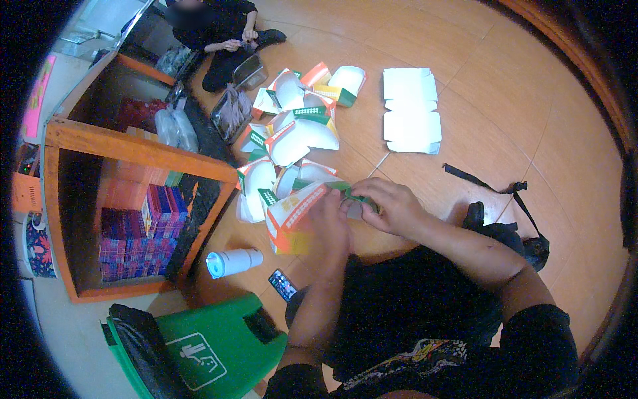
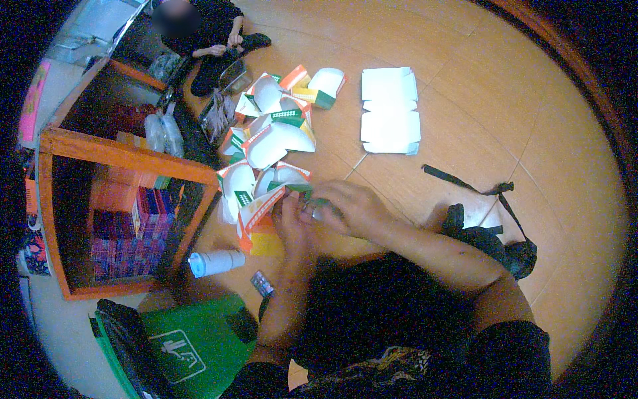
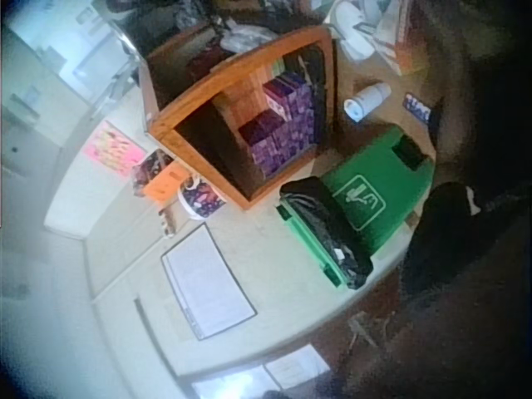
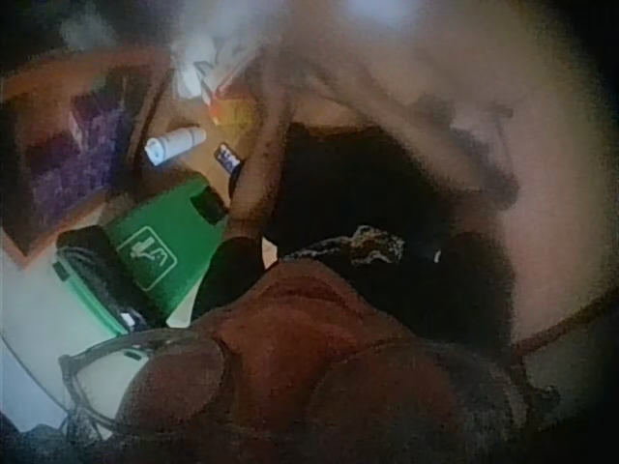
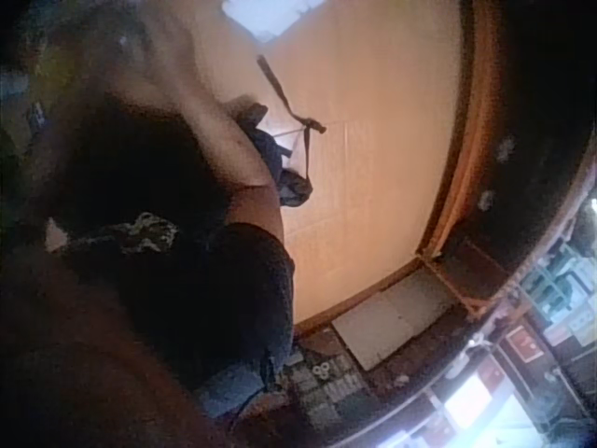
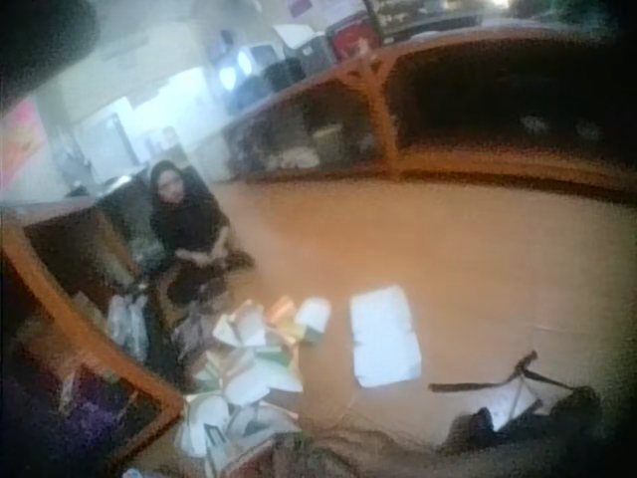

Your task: The person sits on the floor and assembles small printed cardboard boxes by folding and taping the flaps. They handle flat box blanks, fold them into shape, and secure the edges with tape, stacking completed boxes nearby.

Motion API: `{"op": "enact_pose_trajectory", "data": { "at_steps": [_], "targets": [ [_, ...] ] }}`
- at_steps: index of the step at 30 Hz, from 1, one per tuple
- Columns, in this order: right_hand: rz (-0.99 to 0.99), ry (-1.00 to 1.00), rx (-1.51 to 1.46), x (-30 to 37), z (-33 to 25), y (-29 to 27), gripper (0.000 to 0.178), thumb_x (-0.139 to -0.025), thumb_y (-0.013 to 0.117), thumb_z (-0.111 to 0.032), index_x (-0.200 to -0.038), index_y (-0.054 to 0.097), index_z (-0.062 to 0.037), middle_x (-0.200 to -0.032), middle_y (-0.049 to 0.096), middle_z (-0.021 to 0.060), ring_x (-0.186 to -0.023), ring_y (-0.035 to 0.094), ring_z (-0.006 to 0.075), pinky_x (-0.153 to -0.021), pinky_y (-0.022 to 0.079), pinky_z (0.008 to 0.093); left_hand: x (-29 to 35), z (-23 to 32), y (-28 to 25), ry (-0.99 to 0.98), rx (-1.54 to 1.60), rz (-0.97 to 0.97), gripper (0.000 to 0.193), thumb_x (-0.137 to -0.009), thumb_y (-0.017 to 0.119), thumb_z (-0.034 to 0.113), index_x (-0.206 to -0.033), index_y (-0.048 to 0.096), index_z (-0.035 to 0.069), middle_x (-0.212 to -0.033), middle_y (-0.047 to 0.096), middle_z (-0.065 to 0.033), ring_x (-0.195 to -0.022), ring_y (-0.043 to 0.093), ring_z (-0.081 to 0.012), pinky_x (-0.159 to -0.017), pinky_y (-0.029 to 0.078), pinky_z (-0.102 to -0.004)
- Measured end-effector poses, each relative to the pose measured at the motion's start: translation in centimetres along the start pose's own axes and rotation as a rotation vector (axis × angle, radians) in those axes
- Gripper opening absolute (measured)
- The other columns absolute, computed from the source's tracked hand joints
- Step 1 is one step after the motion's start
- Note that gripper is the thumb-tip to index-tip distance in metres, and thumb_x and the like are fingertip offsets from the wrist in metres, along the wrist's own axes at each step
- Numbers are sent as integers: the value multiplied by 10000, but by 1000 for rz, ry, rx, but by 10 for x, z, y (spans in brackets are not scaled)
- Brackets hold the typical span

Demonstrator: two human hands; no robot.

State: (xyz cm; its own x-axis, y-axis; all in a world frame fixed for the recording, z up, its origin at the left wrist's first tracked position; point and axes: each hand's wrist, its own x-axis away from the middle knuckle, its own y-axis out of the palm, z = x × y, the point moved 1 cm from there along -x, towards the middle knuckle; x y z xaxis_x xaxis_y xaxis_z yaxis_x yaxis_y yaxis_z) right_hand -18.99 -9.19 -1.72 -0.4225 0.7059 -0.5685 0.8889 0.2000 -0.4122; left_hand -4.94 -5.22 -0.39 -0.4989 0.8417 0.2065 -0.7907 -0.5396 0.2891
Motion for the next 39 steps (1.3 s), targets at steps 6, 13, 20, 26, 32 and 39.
{"op": "enact_pose_trajectory", "data": {
  "at_steps": [6, 13, 20, 26, 32, 39],
  "targets": [
    [11, 180, 98, -2, 3, -2, 173, -812, 621, -96, -977, 627, -45, -891, 655, 124, -746, 663, 286, -659, 547, 358, -6, -8, 2, -59, 23, -100, 109, -896, 532, 60, -954, 527, -32, -966, 575, -147, -940, 605, -253, -883, 535, -381],
    [39, 265, 118, -6, 14, -6, 109, -814, 636, -121, -895, 626, -49, -845, 635, 121, -729, 647, 283, -630, 530, 360, -10, -19, -1, 10, 39, -182, 84, -919, 526, 78, -914, 519, -6, -960, 580, -131, -926, 609, -250, -873, 537, -383],
    [107, 28, 226, -9, 5, -11, 119, -782, 667, -109, -867, 604, -55, -833, 624, 107, -756, 625, 290, -633, 514, 367, 3, -5, 14, -295, 187, 7, 240, -955, 519, 248, -980, 524, 9, -1000, 585, -132, -955, 603, -283, -892, 507, -412],
    [129, 78, 225, -11, 3, -11, 96, -799, 641, -78, -872, 590, -42, -857, 618, 119, -803, 613, 305, -685, 508, 377, -1, -9, 7, -220, 178, -3, 256, -917, 611, 208, -1083, 535, 29, -1028, 612, -110, -969, 622, -283, -847, 554, -420],
    [162, 210, 185, -13, 10, -12, 86, -832, 609, -66, -908, 584, -34, -888, 601, 134, -822, 609, 301, -707, 502, 369, -1, -3, 11, -109, -64, -4, 359, -895, 632, 82, -1200, 465, -5, -1130, 574, -164, -1010, 619, -278, -873, 572, -398],
    [193, 578, -300, -6, 23, -2, 68, -907, 575, -80, -930, 590, -18, -929, 585, 72, -876, 584, 149, -769, 481, 302, -1, -13, -6, 330, -832, -211, 368, -930, 595, 160, -1226, 460, -13, -1137, 563, -148, -1012, 608, -260, -874, 542, -380]
  ]
}}
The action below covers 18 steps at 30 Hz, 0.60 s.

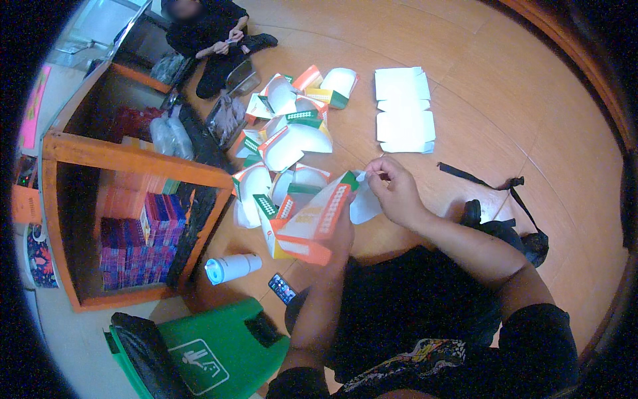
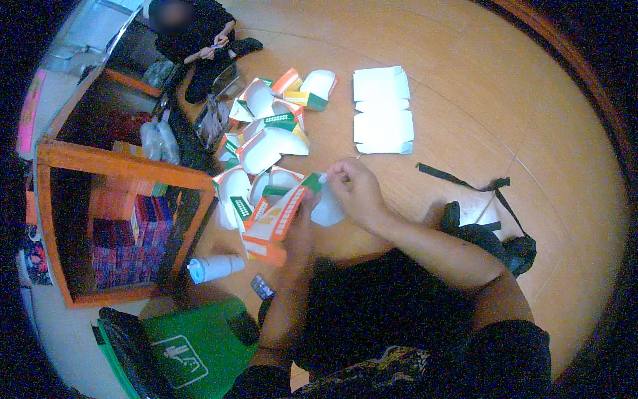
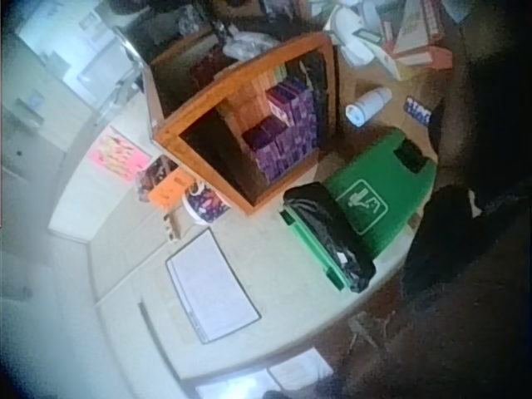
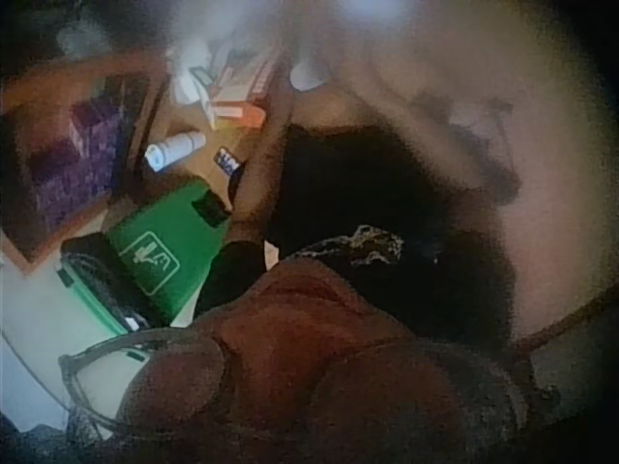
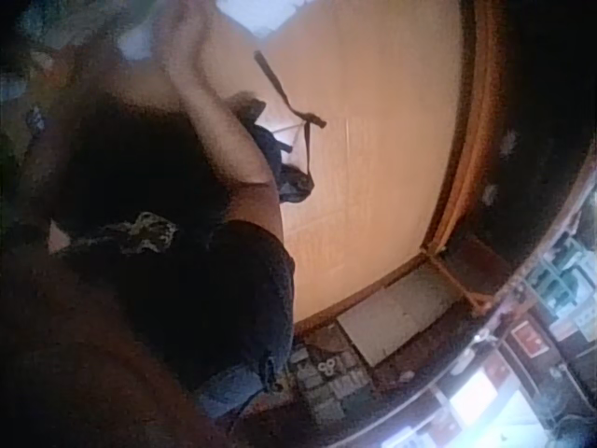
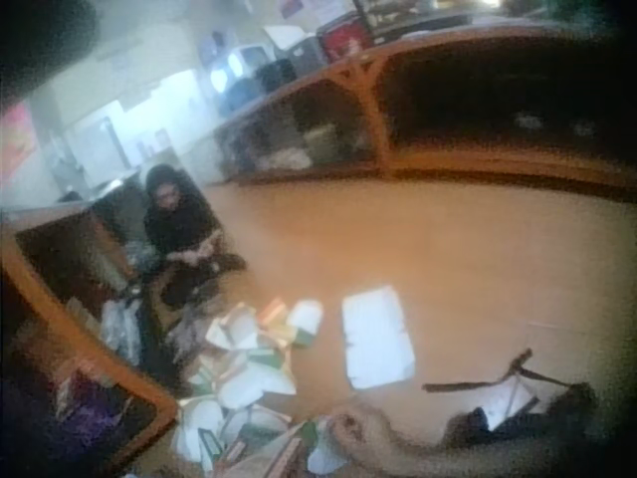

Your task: The person sits on the floor and assembles small printed cardboard boxes by folding and taping the flaps. They handle flat box blanks, fold them into shape, and secure the edges with tape, stacking completed boxes nearby.

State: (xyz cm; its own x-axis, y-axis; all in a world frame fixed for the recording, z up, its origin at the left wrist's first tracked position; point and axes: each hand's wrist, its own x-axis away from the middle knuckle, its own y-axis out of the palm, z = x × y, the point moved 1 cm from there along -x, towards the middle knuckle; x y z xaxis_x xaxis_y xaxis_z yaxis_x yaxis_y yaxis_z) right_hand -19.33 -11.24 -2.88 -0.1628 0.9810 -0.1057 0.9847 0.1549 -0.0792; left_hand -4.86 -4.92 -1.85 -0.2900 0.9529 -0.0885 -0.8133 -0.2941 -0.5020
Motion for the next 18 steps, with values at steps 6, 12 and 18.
{"op": "enact_pose_trajectory", "data": {
  "at_steps": [6, 12, 18],
  "targets": [
    [-6, -59, -71, 7, 7, 3, 75, -911, 572, -70, -938, 610, -12, -952, 585, 57, -892, 562, 121, -815, 460, 275, 11, 8, -4, 129, -213, -133, 336, -929, 581, 159, -1199, 475, -11, -1115, 569, -158, -1006, 604, -278, -868, 527, -395],
    [20, -3, -138, 9, 1, 3, 72, -912, 575, -62, -925, 615, -4, -941, 597, 52, -897, 575, 116, -833, 463, 272, 14, 1, 0, 120, -207, -133, 306, -927, 568, 158, -1172, 491, -8, -1093, 574, -169, -1000, 601, -295, -861, 512, -409],
    [-27, 27, -160, 8, -1, 2, 65, -904, 584, -43, -936, 619, 1, -955, 602, 45, -904, 580, 113, -838, 466, 270, 15, 0, -1, 112, -207, -145, 278, -926, 554, 158, -1145, 506, -5, -1071, 580, -179, -993, 597, -313, -854, 497, -424]
  ]
}}
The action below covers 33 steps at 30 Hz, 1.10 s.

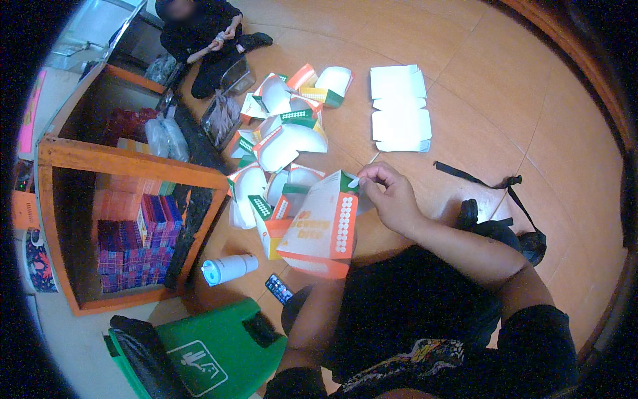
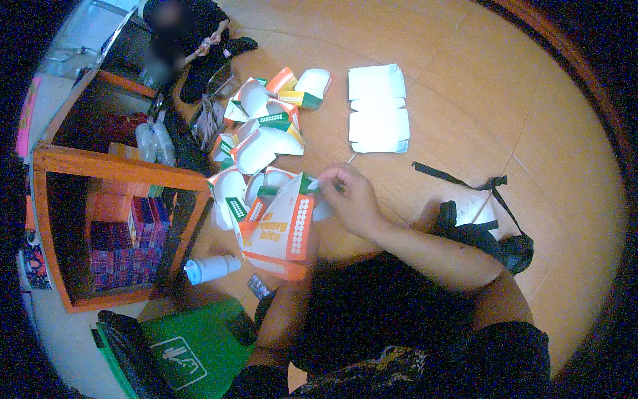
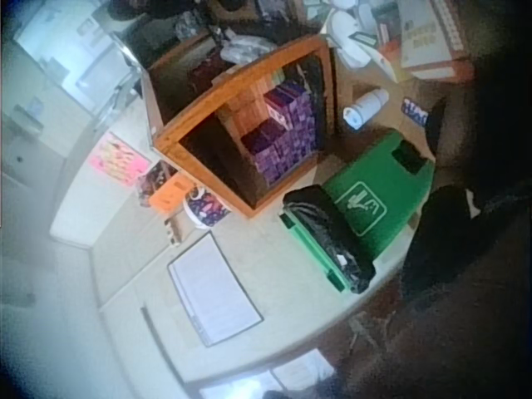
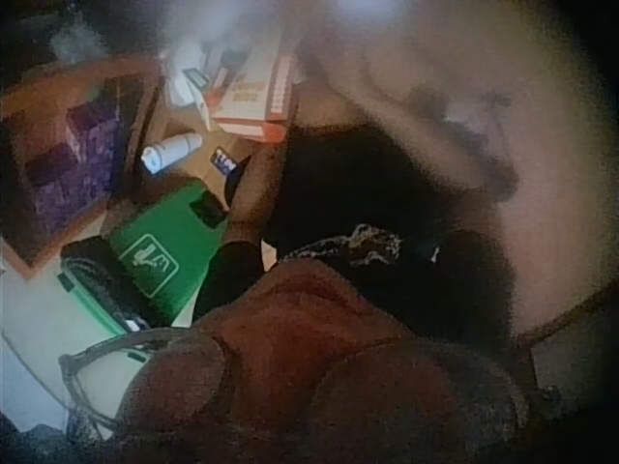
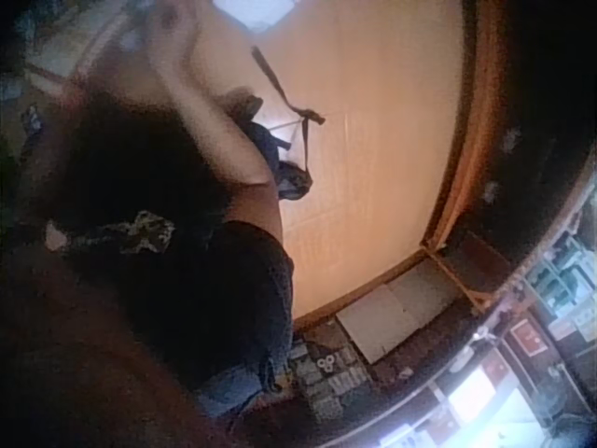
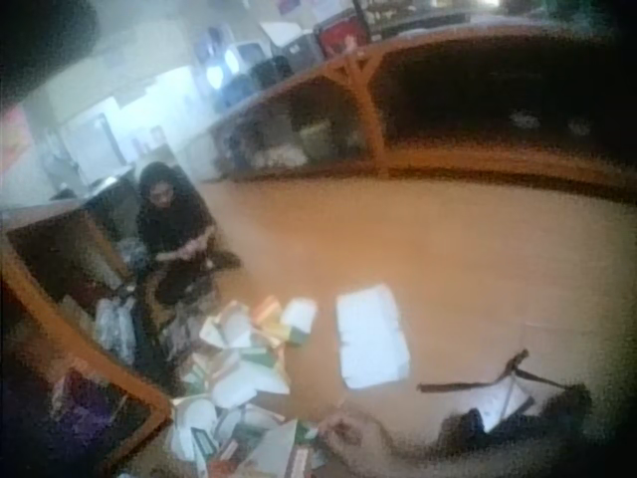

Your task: The person sits on the floor and assembles small printed cardboard boxes by folding and taping the flaps. They handle flat box blanks, fold them into shape, and secure the edges with tape, stacking completed boxes nearby.

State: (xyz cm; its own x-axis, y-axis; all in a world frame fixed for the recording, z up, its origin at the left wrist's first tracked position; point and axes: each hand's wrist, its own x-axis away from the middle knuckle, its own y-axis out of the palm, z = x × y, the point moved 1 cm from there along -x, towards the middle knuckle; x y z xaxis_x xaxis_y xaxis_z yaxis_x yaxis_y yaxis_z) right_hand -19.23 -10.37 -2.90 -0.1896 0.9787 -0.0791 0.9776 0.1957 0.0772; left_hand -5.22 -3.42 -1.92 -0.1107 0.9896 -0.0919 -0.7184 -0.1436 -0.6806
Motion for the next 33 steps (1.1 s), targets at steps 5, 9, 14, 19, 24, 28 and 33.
{"op": "enact_pose_trajectory", "data": {
  "at_steps": [5, 9, 14, 19, 24, 28, 33],
  "targets": [
    [-27, 45, -3, 0, -8, -1, 63, -896, 595, -48, -920, 624, 2, -963, 605, 51, -920, 583, 124, -848, 468, 273, -1, 3, -2, 8, -19, -20, 256, -924, 543, 157, -1123, 519, -3, -1053, 584, -188, -988, 594, -328, -849, 484, -436],
    [-128, -78, 127, -4, -4, -5, 59, -889, 605, -56, -905, 633, -8, -987, 612, 58, -928, 586, 135, -838, 473, 276, -1, 3, 3, -1, -22, -27, 241, -923, 534, 157, -1105, 530, -1, -1038, 588, -195, -984, 592, -339, -844, 474, -445],
    [-242, 10, -7, -9, -3, -9, 50, -879, 625, -61, -903, 639, -20, -994, 628, 51, -924, 589, 123, -837, 485, 283, -6, -2, 3, -43, 17, -34, 224, -922, 523, 156, -1082, 542, 1, -1020, 593, -203, -979, 589, -354, -839, 462, -457],
    [-381, 30, -168, -14, -3, -7, 90, -879, 642, -87, -947, 627, -29, -999, 629, 42, -916, 590, 112, -819, 496, 293, -19, -21, 15, -149, 175, 16, 211, -921, 512, 156, -1060, 555, 3, -1002, 597, -212, -973, 586, -369, -833, 449, -469],
    [-389, -47, 49, -3, -9, -3, 104, -896, 615, -90, -992, 606, -51, -1091, 592, 62, -913, 589, 130, -788, 499, 293, -19, -28, 15, -218, 196, 58, 218, -929, 454, 179, -1006, 553, 1, -1008, 596, -228, -998, 579, -382, -850, 439, -483],
    [-244, -417, 317, 2, -7, -3, 151, -890, 602, -101, -1036, 580, -71, -1128, 550, 102, -1005, 559, 195, -820, 487, 336, -25, -5, 14, -123, 169, 52, 229, -918, 457, 200, -948, 578, 8, -978, 605, -219, -978, 587, -383, -824, 449, -474],
    [-388, 130, 9, 2, -39, -4, 293, -857, 641, -150, -1115, 531, -63, -1175, 509, 186, -1127, 502, 298, -925, 444, 415, -25, 3, -3, -251, 31, -33, 199, -874, 502, 158, -957, 612, 15, -986, 624, -207, -949, 609, -365, -791, 477, -447]
  ]
}}
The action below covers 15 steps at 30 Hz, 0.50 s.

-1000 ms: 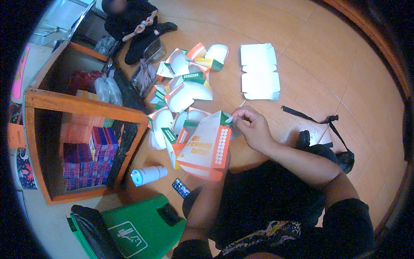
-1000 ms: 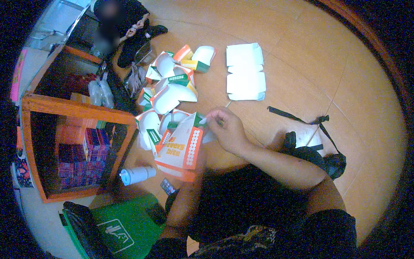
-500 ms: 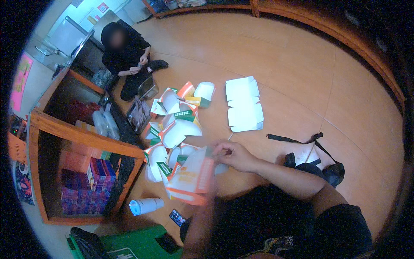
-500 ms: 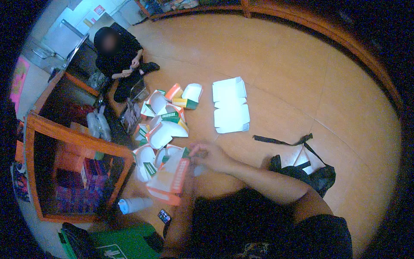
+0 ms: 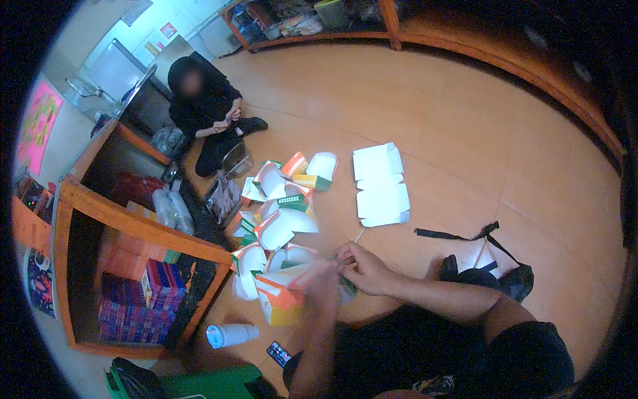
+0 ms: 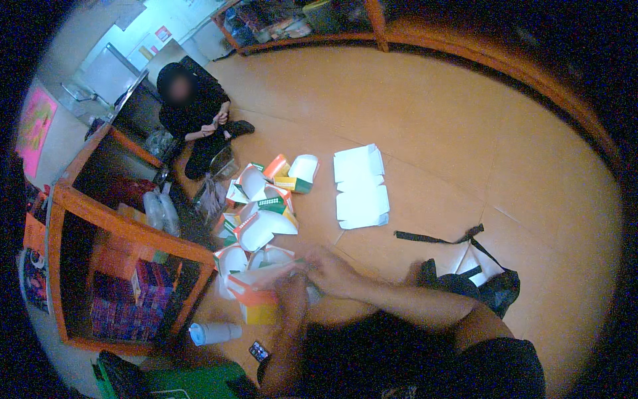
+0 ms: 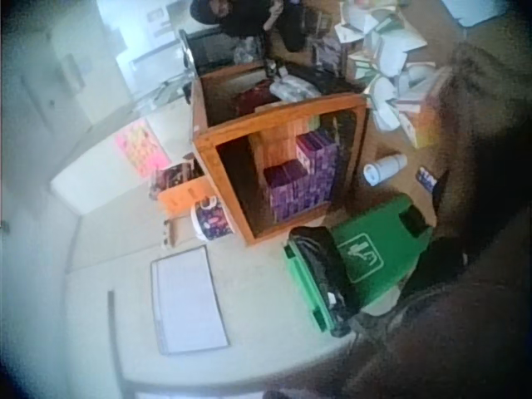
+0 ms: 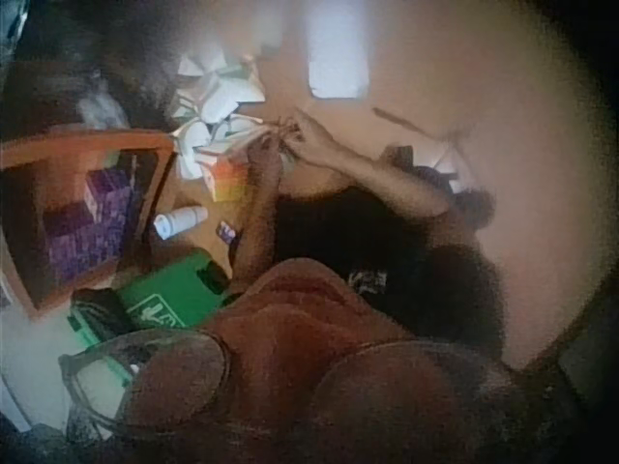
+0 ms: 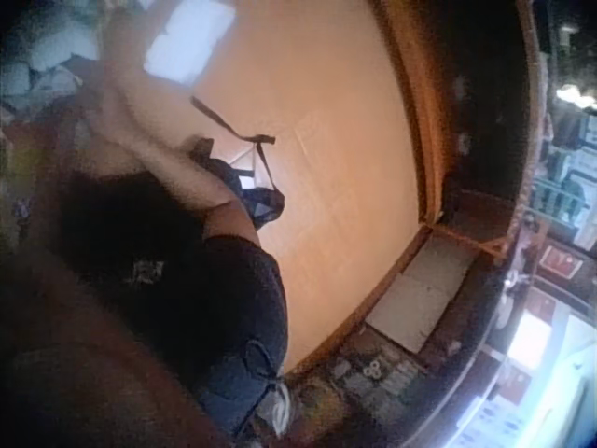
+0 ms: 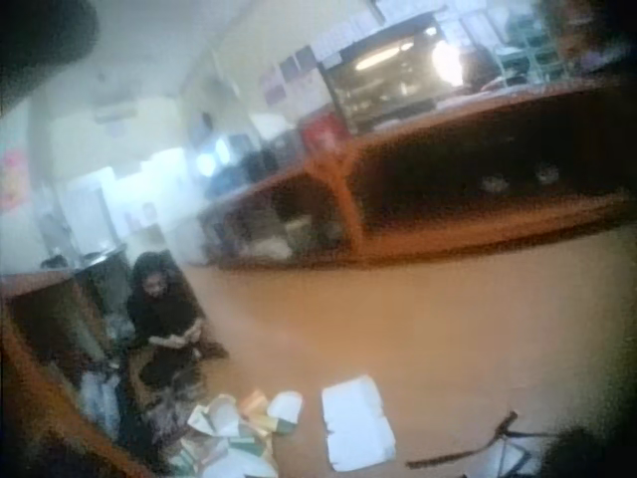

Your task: The person sits on the floor and assembles small printed cardboard boxes by folding and taping the flaps. They handle flat box blanks, fold them into shape, and secure the edges with tape, stacking completed boxes nearby.

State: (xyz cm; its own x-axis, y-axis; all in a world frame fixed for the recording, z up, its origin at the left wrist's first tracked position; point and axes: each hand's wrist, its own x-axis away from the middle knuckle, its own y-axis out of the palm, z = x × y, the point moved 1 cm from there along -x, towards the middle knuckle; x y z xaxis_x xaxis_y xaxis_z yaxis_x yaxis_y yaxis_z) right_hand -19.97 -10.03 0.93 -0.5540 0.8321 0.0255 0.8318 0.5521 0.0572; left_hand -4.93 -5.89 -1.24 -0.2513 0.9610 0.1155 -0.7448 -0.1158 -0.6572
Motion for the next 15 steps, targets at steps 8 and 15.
{"op": "enact_pose_trajectory", "data": {
  "at_steps": [8, 15],
  "targets": [
    [149, -607, 587, 7, 0, 4, 224, -860, 646, -142, -1049, 592, -36, -1030, 600, 146, -940, 615, 286, -810, 512, 365, 18, 5, 11, 579, -558, -128, 225, -849, 589, 229, -985, 622, 53, -975, 642, -169, -900, 630, -320, -732, 490, -434],
    [400, -549, 442, 0, 8, -15, 99, -828, 665, -75, -911, 662, -21, -873, 633, 128, -761, 642, 248, -671, 527, 326, 11, 16, 26, 230, 83, 64, 340, -872, 626, 262, -1106, 577, 21, -1097, 595, -212, -917, 631, -346, -776, 500, -431]
  ]
}}
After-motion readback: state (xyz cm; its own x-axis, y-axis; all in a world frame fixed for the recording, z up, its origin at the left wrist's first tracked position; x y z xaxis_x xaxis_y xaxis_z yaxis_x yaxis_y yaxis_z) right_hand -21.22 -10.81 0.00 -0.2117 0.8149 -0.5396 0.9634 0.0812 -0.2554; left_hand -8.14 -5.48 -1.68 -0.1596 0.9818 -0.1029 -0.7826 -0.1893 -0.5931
